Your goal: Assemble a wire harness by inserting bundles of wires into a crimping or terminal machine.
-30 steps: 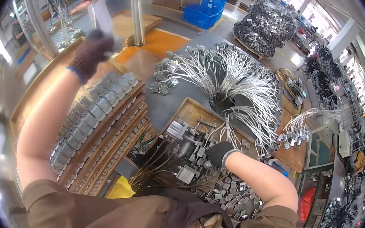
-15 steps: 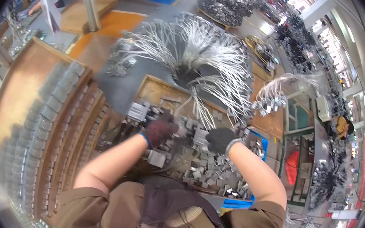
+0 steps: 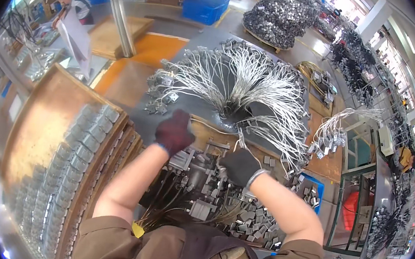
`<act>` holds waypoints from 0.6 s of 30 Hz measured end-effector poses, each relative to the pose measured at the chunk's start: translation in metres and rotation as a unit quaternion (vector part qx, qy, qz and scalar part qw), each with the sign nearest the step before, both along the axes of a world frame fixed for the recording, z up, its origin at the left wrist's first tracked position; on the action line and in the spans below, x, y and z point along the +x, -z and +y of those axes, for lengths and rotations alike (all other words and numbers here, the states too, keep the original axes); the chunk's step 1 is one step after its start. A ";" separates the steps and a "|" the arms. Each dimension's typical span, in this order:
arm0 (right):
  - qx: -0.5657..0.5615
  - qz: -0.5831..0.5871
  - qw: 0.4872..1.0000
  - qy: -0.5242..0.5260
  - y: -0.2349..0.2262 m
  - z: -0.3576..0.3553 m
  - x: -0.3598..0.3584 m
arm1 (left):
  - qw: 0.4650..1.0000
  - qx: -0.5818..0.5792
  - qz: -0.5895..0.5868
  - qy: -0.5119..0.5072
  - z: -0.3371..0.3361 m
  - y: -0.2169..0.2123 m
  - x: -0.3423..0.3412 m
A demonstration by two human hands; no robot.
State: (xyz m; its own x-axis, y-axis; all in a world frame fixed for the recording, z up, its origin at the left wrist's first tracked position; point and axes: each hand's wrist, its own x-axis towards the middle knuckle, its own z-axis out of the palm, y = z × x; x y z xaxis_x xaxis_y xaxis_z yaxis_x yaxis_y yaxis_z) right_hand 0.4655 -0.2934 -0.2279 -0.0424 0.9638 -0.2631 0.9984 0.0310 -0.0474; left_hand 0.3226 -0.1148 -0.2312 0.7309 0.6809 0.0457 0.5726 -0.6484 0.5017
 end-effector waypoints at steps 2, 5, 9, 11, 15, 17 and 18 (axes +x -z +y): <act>0.158 0.145 0.963 0.164 0.111 -0.015 0.020 | 0.989 -0.066 -0.016 0.130 -0.019 0.013 -0.003; 0.034 0.117 0.990 0.067 -0.003 -0.006 -0.007 | 0.965 -0.048 -0.076 0.247 -0.068 0.038 -0.027; -0.074 0.200 0.969 0.124 -0.011 -0.017 -0.004 | 0.964 -0.195 -0.098 0.150 -0.104 0.059 -0.030; -0.092 0.193 0.973 0.087 -0.023 -0.016 -0.004 | 0.950 -0.250 -0.140 0.122 -0.107 0.069 -0.025; -0.103 0.177 0.974 0.092 -0.027 -0.012 -0.006 | 0.910 -0.378 -0.124 0.121 -0.104 0.103 -0.019; -0.086 0.178 0.977 0.078 -0.017 -0.012 -0.005 | 0.955 -0.150 -0.100 0.236 -0.099 0.150 -0.013; -0.069 0.164 0.982 0.058 -0.003 -0.018 0.008 | 0.965 -0.068 -0.117 0.226 -0.108 0.074 -0.019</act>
State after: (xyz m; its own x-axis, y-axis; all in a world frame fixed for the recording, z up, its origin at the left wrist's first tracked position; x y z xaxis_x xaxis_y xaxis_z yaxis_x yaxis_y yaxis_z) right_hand 0.4731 -0.3112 -0.2246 -0.0376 0.9234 -0.3821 0.9254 -0.1121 -0.3621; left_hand 0.3038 -0.2230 -0.3054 0.9352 0.3063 0.1779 0.1075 -0.7239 0.6814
